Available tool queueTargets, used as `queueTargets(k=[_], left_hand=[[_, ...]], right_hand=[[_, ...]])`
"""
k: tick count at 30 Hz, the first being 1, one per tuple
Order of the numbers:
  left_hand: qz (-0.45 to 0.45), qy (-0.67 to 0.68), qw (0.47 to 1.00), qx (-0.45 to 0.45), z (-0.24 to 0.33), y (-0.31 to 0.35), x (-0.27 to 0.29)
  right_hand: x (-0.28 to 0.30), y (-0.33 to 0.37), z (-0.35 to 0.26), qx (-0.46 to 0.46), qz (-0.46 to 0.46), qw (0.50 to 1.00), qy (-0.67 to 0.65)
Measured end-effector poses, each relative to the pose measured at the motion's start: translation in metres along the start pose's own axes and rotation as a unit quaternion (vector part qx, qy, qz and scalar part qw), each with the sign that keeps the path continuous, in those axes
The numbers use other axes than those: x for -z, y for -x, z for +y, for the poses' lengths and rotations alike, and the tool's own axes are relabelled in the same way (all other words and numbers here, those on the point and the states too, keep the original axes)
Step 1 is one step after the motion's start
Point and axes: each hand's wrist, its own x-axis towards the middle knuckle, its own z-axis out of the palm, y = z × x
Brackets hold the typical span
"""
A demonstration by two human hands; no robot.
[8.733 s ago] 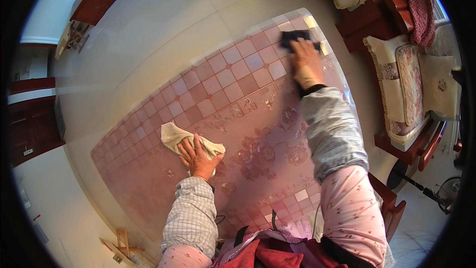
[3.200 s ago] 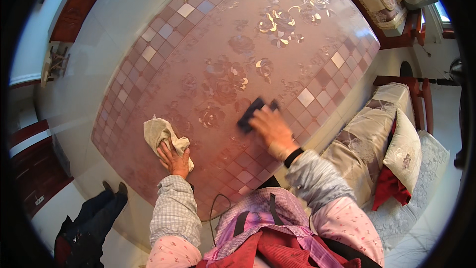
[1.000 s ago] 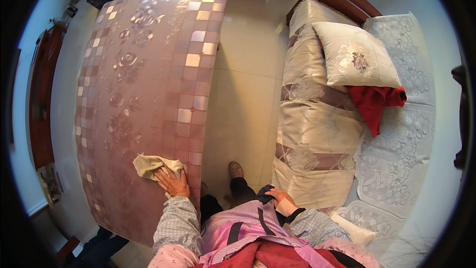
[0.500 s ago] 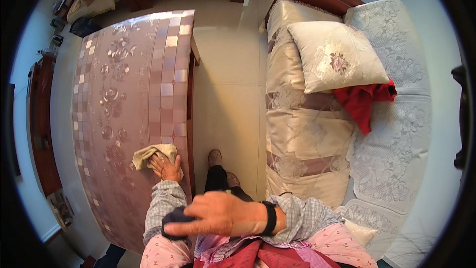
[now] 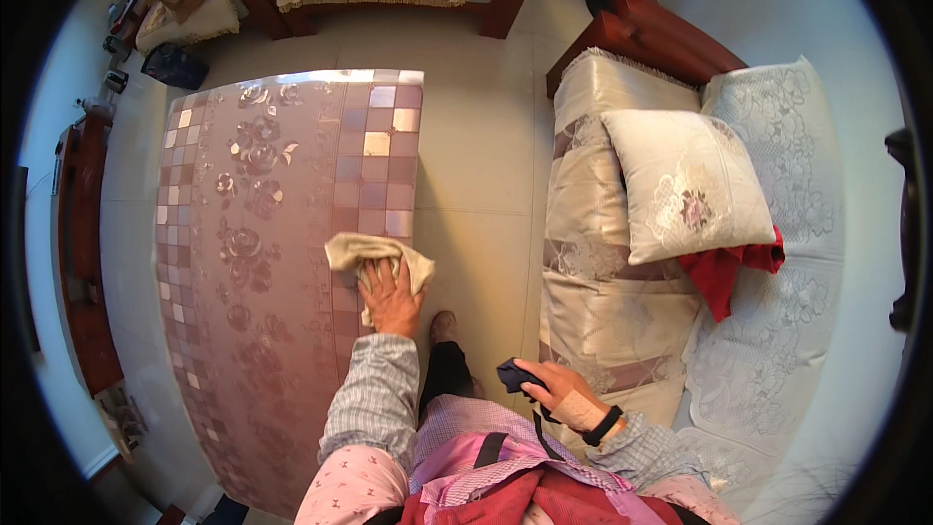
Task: The person wipes a glass-topped table with two cloths, then cleans the wooden armrests of a sofa and the window frame. The person uses a light-colored and a dark-colored cloth to wipe the surfaces.
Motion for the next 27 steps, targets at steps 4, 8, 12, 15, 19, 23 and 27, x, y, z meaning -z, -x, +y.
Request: queueTargets(k=[4, 8, 12, 15, 19, 23, 27], left_hand=[[-0.011, -0.020, 1.000, -0.022, 0.007, -0.040, 0.020], [-0.078, -0.010, 0.996, -0.045, -0.012, -0.005, 0.035], [-0.122, -0.010, 0.992, -0.008, -0.058, 0.014, 0.042], [0.022, 0.070, 0.992, 0.101, -0.108, -0.022, 0.055], [0.111, 0.096, 0.967, 0.206, -0.158, -0.108, 0.081], [0.030, 0.081, 0.935, 0.344, -0.164, -0.167, 0.088], [-0.006, 0.027, 0.919, 0.393, -0.154, -0.178, 0.081]], right_hand=[[0.006, -0.067, -0.024, -0.003, 0.015, 0.997, -0.073], [0.030, -0.130, -0.035, -0.025, 0.093, 0.965, -0.244], [0.064, -0.219, -0.029, -0.070, 0.202, 0.904, -0.370], [0.078, -0.296, -0.042, -0.017, 0.291, 0.874, -0.389], [0.051, -0.373, -0.099, 0.125, 0.339, 0.902, -0.235], [-0.016, -0.385, -0.129, 0.187, 0.236, 0.952, 0.053], [-0.039, -0.394, -0.110, 0.308, 0.162, 0.916, 0.201]])
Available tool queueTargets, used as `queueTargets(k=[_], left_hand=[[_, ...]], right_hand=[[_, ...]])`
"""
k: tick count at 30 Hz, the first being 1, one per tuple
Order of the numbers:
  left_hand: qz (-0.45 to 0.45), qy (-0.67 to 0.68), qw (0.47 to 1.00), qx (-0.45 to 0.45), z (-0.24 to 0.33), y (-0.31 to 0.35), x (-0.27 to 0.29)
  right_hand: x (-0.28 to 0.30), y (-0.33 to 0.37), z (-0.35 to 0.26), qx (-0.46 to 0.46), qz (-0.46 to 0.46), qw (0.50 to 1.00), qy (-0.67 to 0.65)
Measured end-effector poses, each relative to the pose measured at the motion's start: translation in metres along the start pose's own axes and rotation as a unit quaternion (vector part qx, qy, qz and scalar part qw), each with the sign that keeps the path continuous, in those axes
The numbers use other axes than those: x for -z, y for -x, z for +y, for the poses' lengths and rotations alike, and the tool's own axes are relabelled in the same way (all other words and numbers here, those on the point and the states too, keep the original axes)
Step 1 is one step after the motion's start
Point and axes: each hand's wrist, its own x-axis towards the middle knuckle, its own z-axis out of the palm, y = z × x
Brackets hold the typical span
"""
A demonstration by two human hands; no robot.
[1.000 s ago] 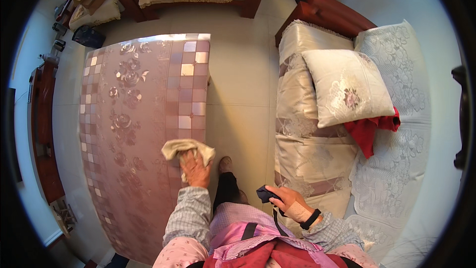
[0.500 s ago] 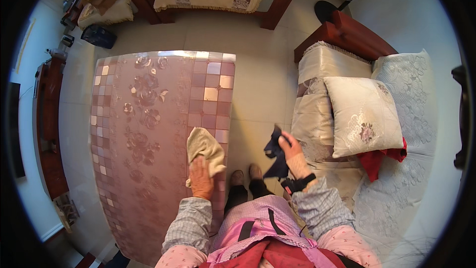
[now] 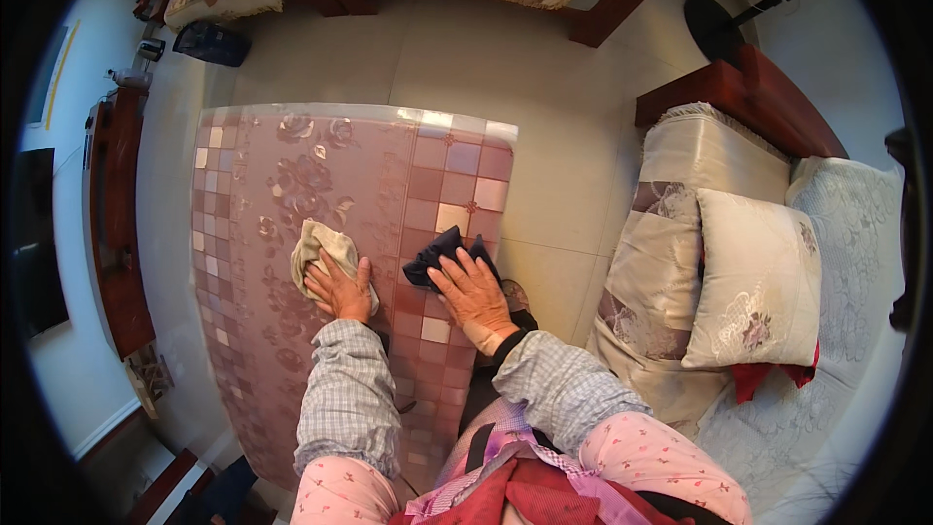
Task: The person wipes a glass-topped table with two cloths, then cleans the wooden armrests of a sofa and the window frame. The person uses a light-colored and a dark-colored cloth to wipe the surfaces.
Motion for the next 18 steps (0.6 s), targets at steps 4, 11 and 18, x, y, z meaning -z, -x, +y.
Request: queueTargets(k=[4, 11, 18], left_hand=[[-0.014, 0.020, 1.000, -0.001, -0.004, 0.002, 0.002], [-0.046, 0.027, 0.998, 0.022, -0.002, 0.004, 0.006], [-0.054, 0.021, 0.998, 0.024, 0.000, 0.007, 0.007]], right_hand=[[0.008, -0.043, 0.036, -0.045, 0.035, 0.998, 0.022], [0.034, -0.157, 0.100, -0.151, 0.140, 0.976, 0.071], [0.042, -0.159, 0.115, -0.160, 0.097, 0.981, 0.055]])
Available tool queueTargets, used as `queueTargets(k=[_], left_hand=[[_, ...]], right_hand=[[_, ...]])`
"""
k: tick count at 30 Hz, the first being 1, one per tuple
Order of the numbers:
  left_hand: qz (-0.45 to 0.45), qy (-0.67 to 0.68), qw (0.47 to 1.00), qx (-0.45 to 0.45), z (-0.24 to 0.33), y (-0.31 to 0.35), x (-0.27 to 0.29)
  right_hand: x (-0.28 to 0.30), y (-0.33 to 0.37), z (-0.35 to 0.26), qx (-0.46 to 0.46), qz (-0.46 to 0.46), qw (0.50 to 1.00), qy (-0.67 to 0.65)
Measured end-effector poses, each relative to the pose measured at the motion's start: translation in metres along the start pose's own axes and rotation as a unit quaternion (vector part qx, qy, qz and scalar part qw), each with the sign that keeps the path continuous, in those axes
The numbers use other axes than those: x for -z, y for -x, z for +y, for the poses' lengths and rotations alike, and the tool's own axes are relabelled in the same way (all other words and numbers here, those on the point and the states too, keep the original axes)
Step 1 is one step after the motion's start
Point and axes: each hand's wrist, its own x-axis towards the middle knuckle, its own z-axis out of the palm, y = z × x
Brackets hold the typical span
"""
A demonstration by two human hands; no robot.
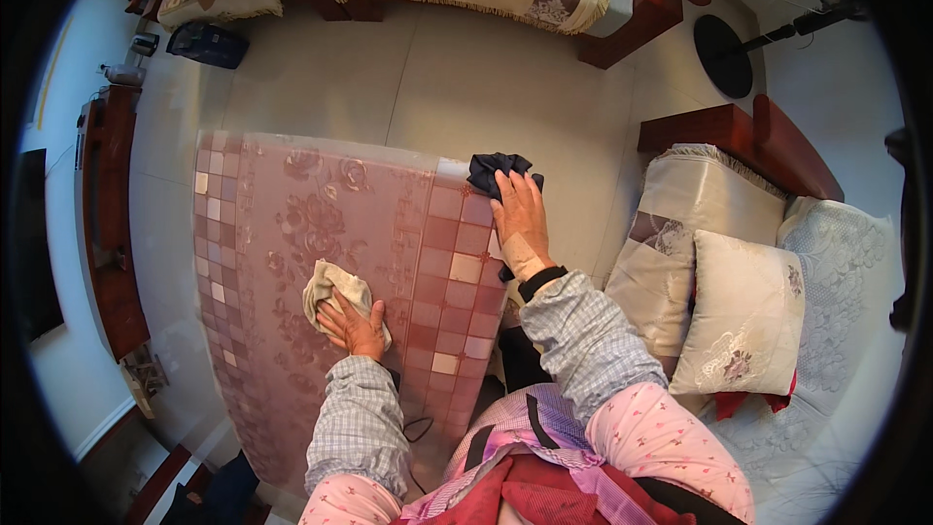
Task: The person wipes a glass-topped table with two cloths, then cleans the wooden armrests of a sofa and the window frame. The person uses a light-colored and a dark-colored cloth to wipe the surfaces.
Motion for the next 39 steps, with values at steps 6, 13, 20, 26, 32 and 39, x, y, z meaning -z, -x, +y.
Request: queueTargets(k=[6, 13, 20, 26, 32, 39], left_hand=[[-0.002, 0.006, 1.000, -0.004, -0.002, 0.001, -0.003], [-0.020, 0.016, 1.000, 0.007, 0.005, 0.004, 0.000], [-0.012, 0.013, 1.000, 0.004, 0.011, 0.007, 0.001], [0.006, 0.020, 1.000, -0.003, 0.014, 0.009, -0.002], [-0.028, 0.038, 0.999, -0.002, 0.019, 0.011, 0.010], [-0.024, 0.028, 0.999, -0.003, 0.019, 0.012, 0.013]], right_hand=[[-0.015, -0.018, -0.008, 0.036, 0.020, 0.997, 0.062], [0.027, -0.013, 0.032, -0.141, -0.097, 0.981, -0.092], [0.003, -0.014, -0.009, 0.014, -0.055, 0.998, -0.006], [-0.083, -0.044, -0.133, 0.236, -0.064, 0.970, -0.003], [-0.031, -0.022, -0.090, 0.126, -0.079, 0.987, 0.061], [-0.003, 0.008, -0.042, 0.074, -0.101, 0.983, 0.134]])
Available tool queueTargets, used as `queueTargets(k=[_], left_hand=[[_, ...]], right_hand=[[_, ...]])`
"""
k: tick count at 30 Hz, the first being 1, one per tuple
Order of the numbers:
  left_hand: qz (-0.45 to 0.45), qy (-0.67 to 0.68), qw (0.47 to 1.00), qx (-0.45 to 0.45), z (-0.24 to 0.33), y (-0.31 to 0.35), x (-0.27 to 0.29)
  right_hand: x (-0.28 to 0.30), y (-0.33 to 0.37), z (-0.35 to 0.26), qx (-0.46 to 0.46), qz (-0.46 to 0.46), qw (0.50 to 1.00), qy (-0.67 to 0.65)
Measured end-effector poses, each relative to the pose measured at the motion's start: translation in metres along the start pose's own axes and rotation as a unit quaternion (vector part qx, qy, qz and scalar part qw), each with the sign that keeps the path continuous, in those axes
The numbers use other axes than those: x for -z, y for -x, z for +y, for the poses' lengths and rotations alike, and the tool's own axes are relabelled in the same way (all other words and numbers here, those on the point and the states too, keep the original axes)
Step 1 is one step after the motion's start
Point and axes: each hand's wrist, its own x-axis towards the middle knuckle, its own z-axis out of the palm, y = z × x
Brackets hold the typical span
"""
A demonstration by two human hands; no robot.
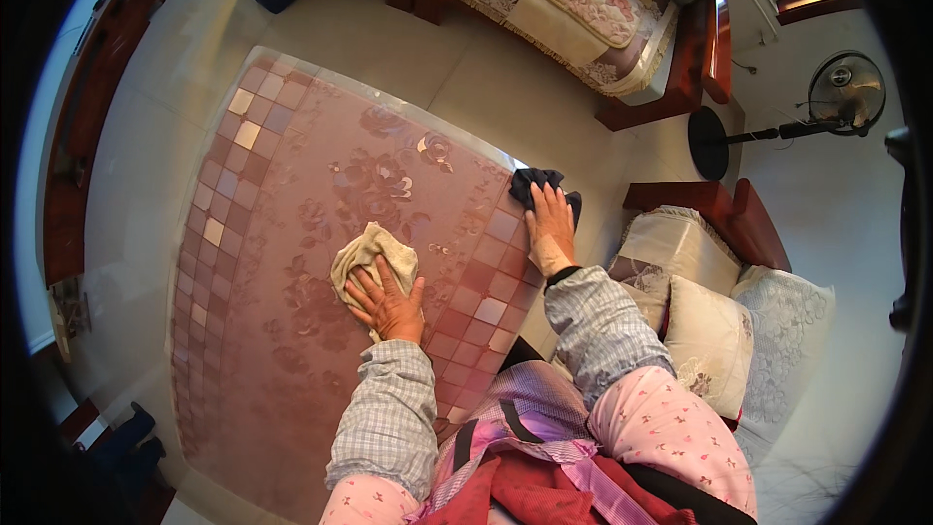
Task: The person wipes a glass-topped table with two cloths, then cleans the wooden armrests of a sofa and the window frame. The person uses a light-colored and a dark-colored cloth to wipe the surfaces.
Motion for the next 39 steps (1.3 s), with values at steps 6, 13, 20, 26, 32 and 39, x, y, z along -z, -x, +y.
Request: queueTargets(k=[6, 13, 20, 26, 32, 39], left_hand=[[0.036, 0.008, 0.999, -0.001, -0.008, -0.003, -0.012], [0.017, 0.004, 0.968, -0.252, 0.049, -0.037, 0.007], [0.060, -0.078, 0.947, -0.305, 0.109, -0.142, 0.049], [0.186, -0.052, 0.972, -0.133, 0.117, -0.206, 0.094], [0.115, -0.106, 0.969, -0.190, 0.104, -0.220, 0.101], [0.201, -0.040, 0.975, -0.088, 0.066, -0.364, 0.157]], right_hand=[[-0.013, -0.058, -0.016, 0.091, 0.010, 0.994, -0.061], [0.000, -0.065, -0.009, 0.133, -0.002, 0.988, -0.084], [0.004, -0.071, -0.011, 0.124, -0.039, 0.988, -0.080], [0.005, -0.070, -0.011, 0.121, -0.044, 0.988, -0.085], [0.007, -0.073, -0.012, 0.118, -0.050, 0.989, -0.077], [0.008, -0.074, -0.010, 0.120, -0.073, 0.987, -0.077]])
